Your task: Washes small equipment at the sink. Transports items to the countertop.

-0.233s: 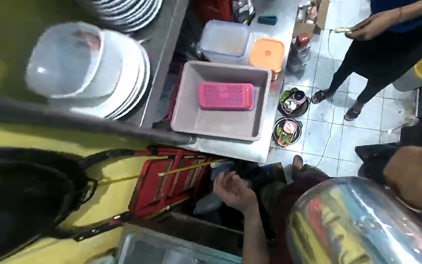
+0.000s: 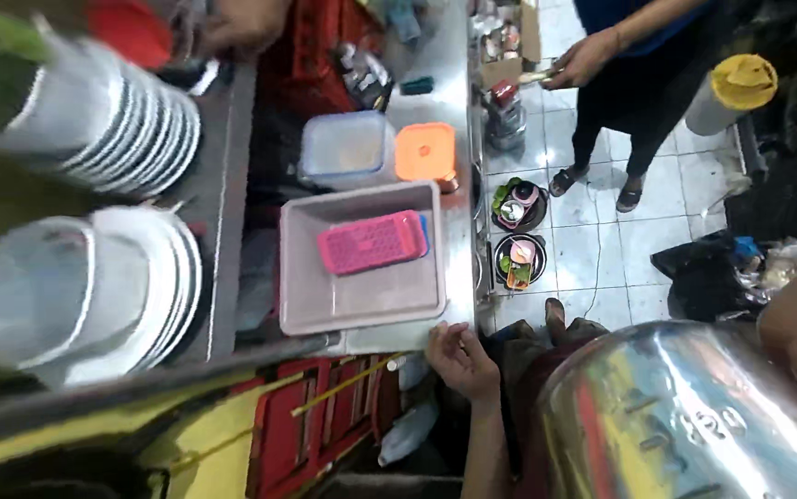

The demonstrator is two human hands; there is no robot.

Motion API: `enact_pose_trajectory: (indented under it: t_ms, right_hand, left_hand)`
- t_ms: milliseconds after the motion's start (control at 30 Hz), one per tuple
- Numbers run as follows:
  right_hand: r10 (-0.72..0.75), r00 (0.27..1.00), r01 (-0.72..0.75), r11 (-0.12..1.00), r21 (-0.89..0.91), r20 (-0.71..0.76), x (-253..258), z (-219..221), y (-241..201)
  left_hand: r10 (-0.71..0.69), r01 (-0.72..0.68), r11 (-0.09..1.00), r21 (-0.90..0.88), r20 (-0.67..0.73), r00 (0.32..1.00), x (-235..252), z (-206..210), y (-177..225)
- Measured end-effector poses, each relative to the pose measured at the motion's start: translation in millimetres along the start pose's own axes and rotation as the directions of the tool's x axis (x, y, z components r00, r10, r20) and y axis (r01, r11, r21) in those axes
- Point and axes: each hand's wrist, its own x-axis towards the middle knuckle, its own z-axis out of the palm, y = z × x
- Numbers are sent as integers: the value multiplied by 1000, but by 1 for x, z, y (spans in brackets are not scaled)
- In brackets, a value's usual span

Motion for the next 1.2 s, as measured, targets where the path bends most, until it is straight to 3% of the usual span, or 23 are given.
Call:
enact_pose_trajectory:
  t_ms: [67,133,200,267,367,433,500,633,733,867,1033,1133,1200]
  right_hand:
    - [-93,987,80,992,-98,-134,-13,-7,4]
    - [-5,957,-93,942,-324,-289,-10,-8,-32]
    - [-217,886,9,891,-455,-409,-24,-7,-38]
    - [-315,839,74,873,-481,-443,-43,-20,-25]
    - [-85,777,-199,907,-371,-624,-93,-44,6]
    - [129,625,-423,885,-195,-770,-137,-61,35]
    - [287,389,-551,834,28,-876,-185,-81,71]
    - [383,-90,-492,785,376,-919,-278,-138,136]
    - [397,-305,-368,789,491,-866,-334,-212,164]
    - [349,-463,-367,761,535,-815,-408,-362,184]
    - [251,-548,-389,768,509,-798,-477,-550,169]
    - [282,-638,-246,807,537,-716,-511,-623,177]
    - [285,-669,-217,809,547,-687,-532,-647,183]
  left_hand:
    - [14,-7,998,-61,116,993,4,21,-5]
    - [23,4,994,-113,240,970,8,42,-5]
    - [26,33,989,-141,396,918,13,63,4]
    - [-17,129,978,-161,562,827,13,86,8]
    - [-136,256,965,-47,747,651,3,121,-11]
    - [-193,291,956,37,825,531,6,155,-7]
    - [-197,292,954,76,890,412,9,190,-8]
    - [-204,249,955,159,964,169,13,284,-6]
    - [-219,188,958,215,976,1,7,370,-1]
    - [-295,179,931,319,944,-149,-13,498,7]
    - [-391,136,891,434,884,-257,-39,663,4]
    - [-362,89,912,401,888,-284,-37,746,15]
    - [-374,105,903,417,882,-287,-38,790,18]
